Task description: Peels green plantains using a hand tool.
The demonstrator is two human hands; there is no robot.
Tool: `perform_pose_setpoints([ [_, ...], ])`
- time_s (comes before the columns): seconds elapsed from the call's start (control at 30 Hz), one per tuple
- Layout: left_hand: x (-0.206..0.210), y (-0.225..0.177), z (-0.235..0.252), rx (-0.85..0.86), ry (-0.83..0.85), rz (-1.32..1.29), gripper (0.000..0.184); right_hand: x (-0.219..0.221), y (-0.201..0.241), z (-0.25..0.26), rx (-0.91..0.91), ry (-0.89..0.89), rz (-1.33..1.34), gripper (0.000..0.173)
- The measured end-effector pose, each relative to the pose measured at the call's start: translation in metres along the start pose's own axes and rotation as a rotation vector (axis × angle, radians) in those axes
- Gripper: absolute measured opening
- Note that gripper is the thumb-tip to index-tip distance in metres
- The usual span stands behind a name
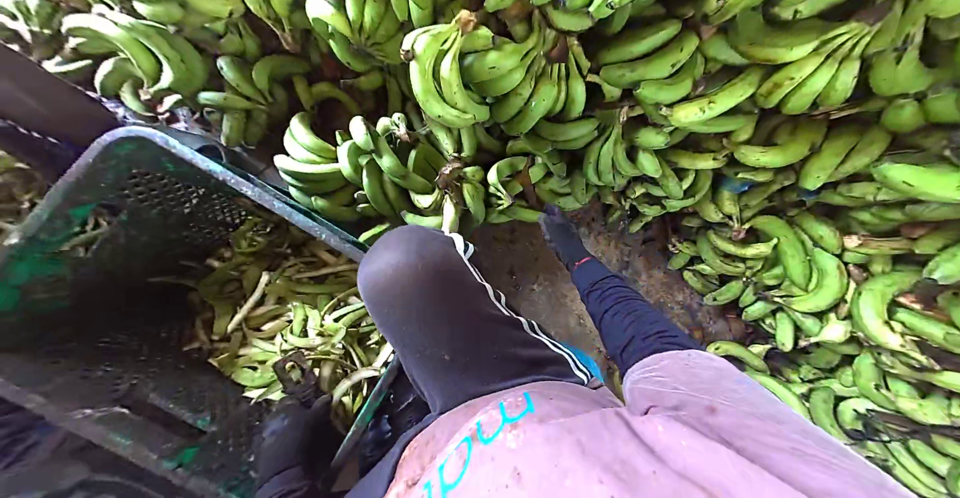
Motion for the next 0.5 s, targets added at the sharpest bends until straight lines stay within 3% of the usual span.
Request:
perform_pose_setpoints([
  [0.17, 0.005, -0.012, -0.003, -0.022, -0.091, 0.085, 0.051, 0.012, 0.061, 0.051, -0.004, -0.109, 0.022, 0.066],
  [0.3, -0.005, -0.015, -0.009, -0.065, -0.140, -0.011, 0.053, 0.018, 0.079, 0.085, -0.143, -0.065, -0.185, 0.045],
  [0.4, -0.020, -0.017, -0.016, -0.018, -0.228, -0.241, 0.054, 0.006, 0.112, 0.051, -0.263, -0.099, -0.217, 0.041],
  [0.5, -0.033, -0.025, -0.024, 0.006, -0.276, -0.380, 0.055, 0.000, 0.161, 0.001, -0.350, 0.074, -0.129, 0.041],
])
Point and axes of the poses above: each hand's wrist, its own z-axis towards the middle knuckle, its own x-axis out of the palm, y = z × x, the point moved 2 cm from there along z, towards the middle knuckle, and after that the axes turned 5 degrees about x, right-handed, at the moved point
